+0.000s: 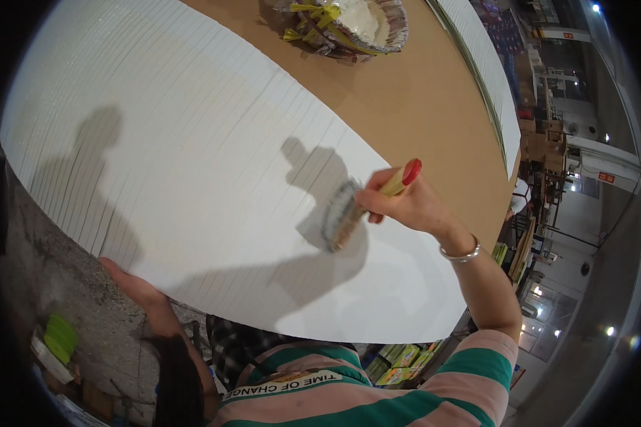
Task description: Applying a white adhesive or liquid to a large ribbed white board using a wide brush.
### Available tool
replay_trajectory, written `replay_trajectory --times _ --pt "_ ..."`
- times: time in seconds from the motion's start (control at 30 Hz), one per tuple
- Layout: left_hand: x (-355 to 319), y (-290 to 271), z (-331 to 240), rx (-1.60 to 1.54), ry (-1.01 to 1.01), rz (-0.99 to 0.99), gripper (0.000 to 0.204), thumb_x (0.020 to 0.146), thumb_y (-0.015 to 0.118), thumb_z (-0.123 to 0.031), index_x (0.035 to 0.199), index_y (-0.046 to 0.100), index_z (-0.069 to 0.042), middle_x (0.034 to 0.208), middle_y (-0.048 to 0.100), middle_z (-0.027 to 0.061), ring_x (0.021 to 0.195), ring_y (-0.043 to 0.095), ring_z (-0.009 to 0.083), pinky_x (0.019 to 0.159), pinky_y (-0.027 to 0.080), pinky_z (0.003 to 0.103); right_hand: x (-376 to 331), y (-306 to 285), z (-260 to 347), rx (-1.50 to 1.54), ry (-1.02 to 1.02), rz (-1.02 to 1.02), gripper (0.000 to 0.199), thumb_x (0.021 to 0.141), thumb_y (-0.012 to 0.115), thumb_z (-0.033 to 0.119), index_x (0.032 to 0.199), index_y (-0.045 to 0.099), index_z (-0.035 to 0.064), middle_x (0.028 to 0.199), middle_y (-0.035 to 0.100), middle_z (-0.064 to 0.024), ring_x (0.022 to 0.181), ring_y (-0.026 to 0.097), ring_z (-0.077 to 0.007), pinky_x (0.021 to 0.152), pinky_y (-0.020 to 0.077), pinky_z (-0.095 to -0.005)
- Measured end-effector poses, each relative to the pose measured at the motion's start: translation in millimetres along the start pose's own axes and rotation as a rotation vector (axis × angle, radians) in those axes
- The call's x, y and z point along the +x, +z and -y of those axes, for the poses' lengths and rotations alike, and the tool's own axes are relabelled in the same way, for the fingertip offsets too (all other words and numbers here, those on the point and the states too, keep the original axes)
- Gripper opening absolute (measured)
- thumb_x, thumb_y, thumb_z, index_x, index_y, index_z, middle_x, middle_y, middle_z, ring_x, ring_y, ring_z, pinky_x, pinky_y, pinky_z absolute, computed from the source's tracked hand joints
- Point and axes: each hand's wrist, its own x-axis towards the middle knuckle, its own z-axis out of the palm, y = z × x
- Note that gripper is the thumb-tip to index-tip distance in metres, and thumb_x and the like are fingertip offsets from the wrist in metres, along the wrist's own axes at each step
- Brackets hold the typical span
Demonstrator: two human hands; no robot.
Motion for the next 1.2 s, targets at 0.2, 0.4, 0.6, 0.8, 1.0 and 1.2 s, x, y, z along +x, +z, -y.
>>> replay_trajectory --times 0.2,0.4,0.6,0.8,1.0,1.2 --pt "28.9 -35.0 24.8 -0.058 0.049 0.162 0.068 0.1 0.029 -0.049 0.146 0.019 0.0 0.149 0.027 0.015 0.134 0.03 0.0284 0.112 0.023 0.037 -19.3 -39.5 67.4 0.229 -0.423 -0.417 0.022 0.08 0.073 0.013 0.087 0.066 -0.0068 0.072 0.067 -0.0115 0.059 0.066 -0.0186 0.058 0.0558 -0.0264" --pt "13.9 -20.1 16.1 0.076 0.059 0.083 0.071 0.099 0.028 -0.052 0.148 0.017 -0.001 0.151 0.023 0.0162 0.136 0.028 0.0307 0.112 0.023 0.04 63.5 -114.9 107.8 0.165 -0.779 -1.089 0.023 0.086 0.064 0.019 0.078 0.06 -0.0024 0.061 0.061 -0.0071 0.047 0.059 -0.0134 0.043 0.0436 -0.024" --pt "38.9 -51.7 42.9 0.125 0.114 0.139 0.074 0.098 0.026 -0.054 0.148 0.014 -0.001 0.152 0.018 0.0174 0.137 0.025 0.0319 0.112 0.02 0.042 160.6 -129.2 89.1 0.183 -0.573 -1.298 0.022 0.082 0.061 0.017 0.071 0.053 0.0004 0.055 0.056 -0.005 0.037 0.054 -0.0143 0.034 0.0393 -0.028" --pt "23.8 -35.2 27.9 0.088 0.024 0.07 0.079 0.096 0.029 -0.059 0.149 0.012 -0.003 0.154 0.015 0.0168 0.139 0.023 0.0329 0.113 0.018 0.043 198.5 -96.2 71.4 0.071 -0.44 -1.179 0.022 0.085 0.056 0.015 0.073 0.051 -0.0033 0.055 0.057 -0.0075 0.039 0.058 -0.0175 0.035 0.0431 -0.0295" --pt "18.6 -31.7 21.9 0.18 0.096 0.074 0.081 0.095 0.029 -0.062 0.149 0.011 -0.004 0.154 0.015 0.0169 0.139 0.022 0.0332 0.113 0.018 0.045 184.9 -100.5 76.7 0.339 -0.518 -1.075 0.018 0.087 0.051 0.012 0.075 0.05 -0.0027 0.057 0.058 -0.0095 0.04 0.059 -0.0204 0.034 0.0433 -0.029" --pt "14.4 -21.5 17.3 0.101 0.009 0.059 0.082 0.094 0.028 -0.063 0.15 0.011 -0.005 0.154 0.015 0.0174 0.139 0.021 0.034 0.113 0.018 0.045 174.4 -106.3 79.6 0.563 -0.614 -1.061 0.017 0.085 0.051 0.011 0.077 0.049 -0.0037 0.062 0.059 -0.0141 0.041 0.059 -0.0219 0.034 0.0451 -0.0292"
